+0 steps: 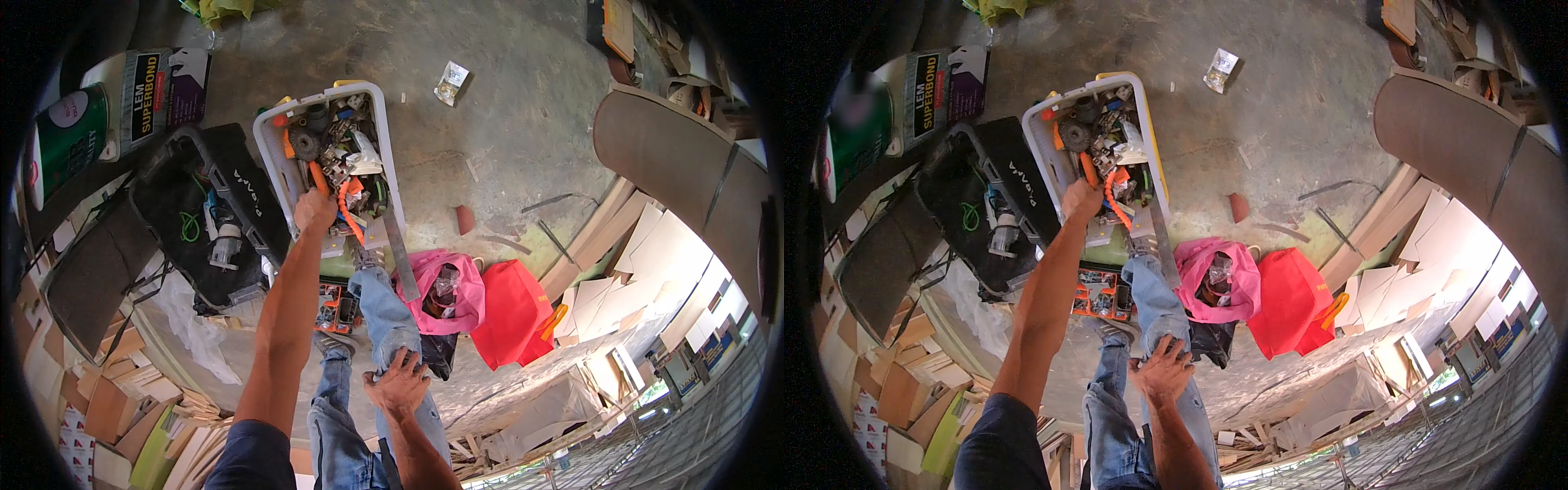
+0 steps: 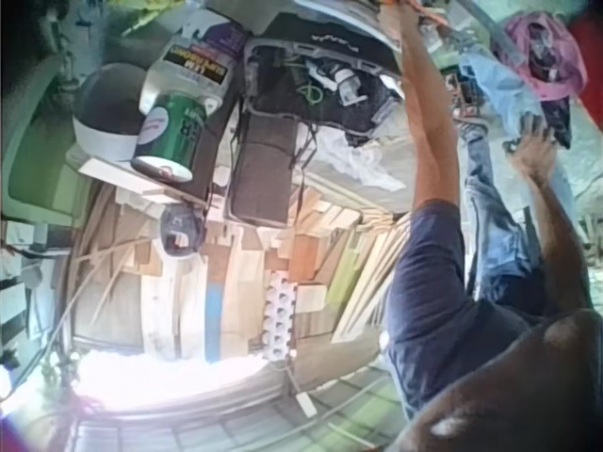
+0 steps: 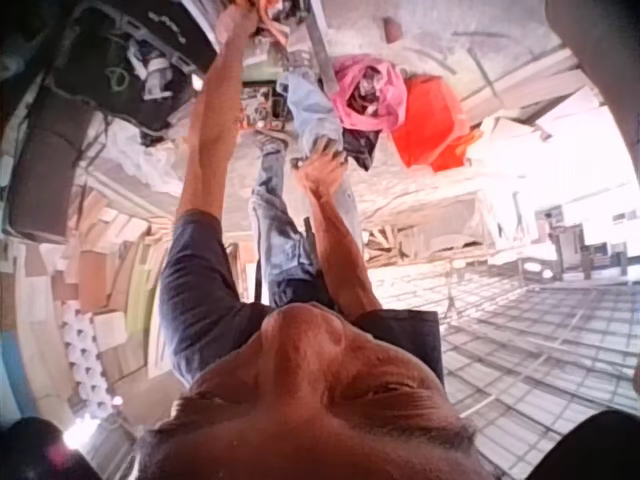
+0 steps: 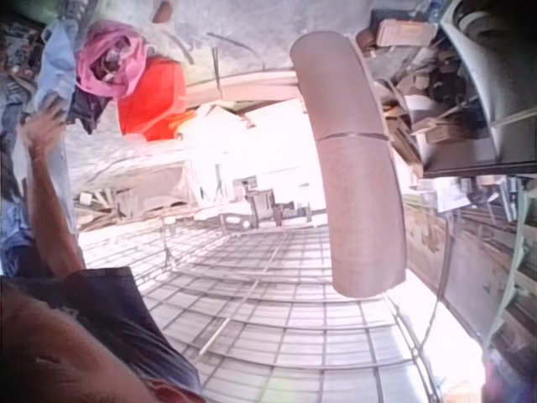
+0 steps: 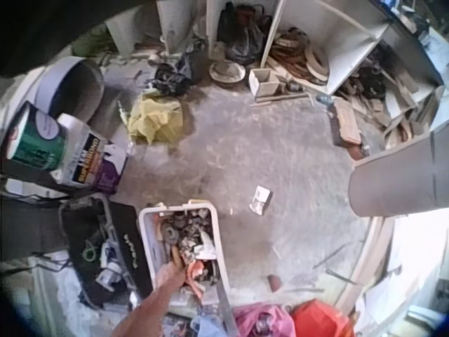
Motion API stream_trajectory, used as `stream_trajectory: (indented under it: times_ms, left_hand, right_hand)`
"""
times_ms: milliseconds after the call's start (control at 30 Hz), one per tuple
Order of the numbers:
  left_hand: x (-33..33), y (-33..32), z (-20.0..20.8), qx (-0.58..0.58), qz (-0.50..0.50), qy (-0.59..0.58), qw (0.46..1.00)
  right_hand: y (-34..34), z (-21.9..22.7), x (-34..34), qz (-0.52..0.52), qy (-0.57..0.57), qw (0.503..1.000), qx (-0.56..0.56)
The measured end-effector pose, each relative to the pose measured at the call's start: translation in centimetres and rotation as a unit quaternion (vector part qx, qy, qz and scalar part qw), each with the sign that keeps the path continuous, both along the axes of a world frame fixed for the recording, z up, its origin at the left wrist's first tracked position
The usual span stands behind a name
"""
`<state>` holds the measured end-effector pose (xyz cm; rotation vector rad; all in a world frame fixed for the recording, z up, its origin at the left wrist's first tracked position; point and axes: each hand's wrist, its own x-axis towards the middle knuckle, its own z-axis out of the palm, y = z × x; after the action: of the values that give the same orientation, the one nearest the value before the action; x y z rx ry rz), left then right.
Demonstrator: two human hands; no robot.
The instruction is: The person joins wooden frame pieces on a workbench, aligns a corner brace, and later retrieves a fastener from a tool bin in a workshop.
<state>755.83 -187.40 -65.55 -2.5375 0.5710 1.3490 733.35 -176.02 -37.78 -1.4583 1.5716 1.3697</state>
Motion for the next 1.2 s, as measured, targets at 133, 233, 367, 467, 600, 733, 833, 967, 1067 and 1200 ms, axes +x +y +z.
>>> stream_trajectory:
  times_ms: [133, 233, 367, 467, 600, 733, 833, 967, 1067, 1200]
  left_hand:
    - [-0.5, 1.1, -0.2, -0.044, 0.048, -0.028, 0.998]
    - [-0.9, 1.8, 0.2, -0.097, 0.055, -0.055, 0.992]
    - [-3.9, 1.9, 2.6, -0.141, 0.024, -0.055, 0.988]
    - [-5.0, 2.8, 4.0, -0.179, 0.021, -0.017, 0.983]
    - [-6.4, 3.1, 4.9, -0.245, 0.052, 0.009, 0.968]
    - [-7.5, 1.8, 5.7, -0.225, 0.063, 0.033, 0.972]
    - [-7.3, 2.6, 5.2, -0.252, 0.093, 0.061, 0.961]
    - [-6.9, 2.8, 5.2, -0.265, 0.102, 0.117, 0.952]
    - [-7.6, 2.5, 6.1, -0.283, 0.120, 0.084, 0.948]
    - [-9.4, 2.4, 6.5, -0.289, 0.125, 0.016, 0.949]
  right_hand:
    - [0.1, 0.0, 0.0, 0.007, -0.009, 1.000, -0.003]
    - [0.0, 0.1, 0.2, 0.007, -0.006, 1.000, 0.007]
    - [0.6, -0.1, 0.1, 0.017, 0.006, 1.000, 0.002]
    - [0.5, -0.2, 0.1, 0.023, 0.009, 1.000, 0.017]
    - [0.7, -0.3, 0.5, 0.049, 0.022, 0.998, 0.032]
    - [0.6, -0.2, 0.6, 0.055, 0.030, 0.997, 0.038]
    - [0.6, 0.0, 1.0, 0.058, 0.031, 0.997, 0.042]
    - [0.3, -0.1, 1.0, 0.053, 0.039, 0.997, 0.050]
    - [1.0, -0.2, 0.6, 0.066, 0.035, 0.996, 0.043]
    - [1.1, -0.3, 0.4, 0.072, 0.033, 0.996, 0.045]
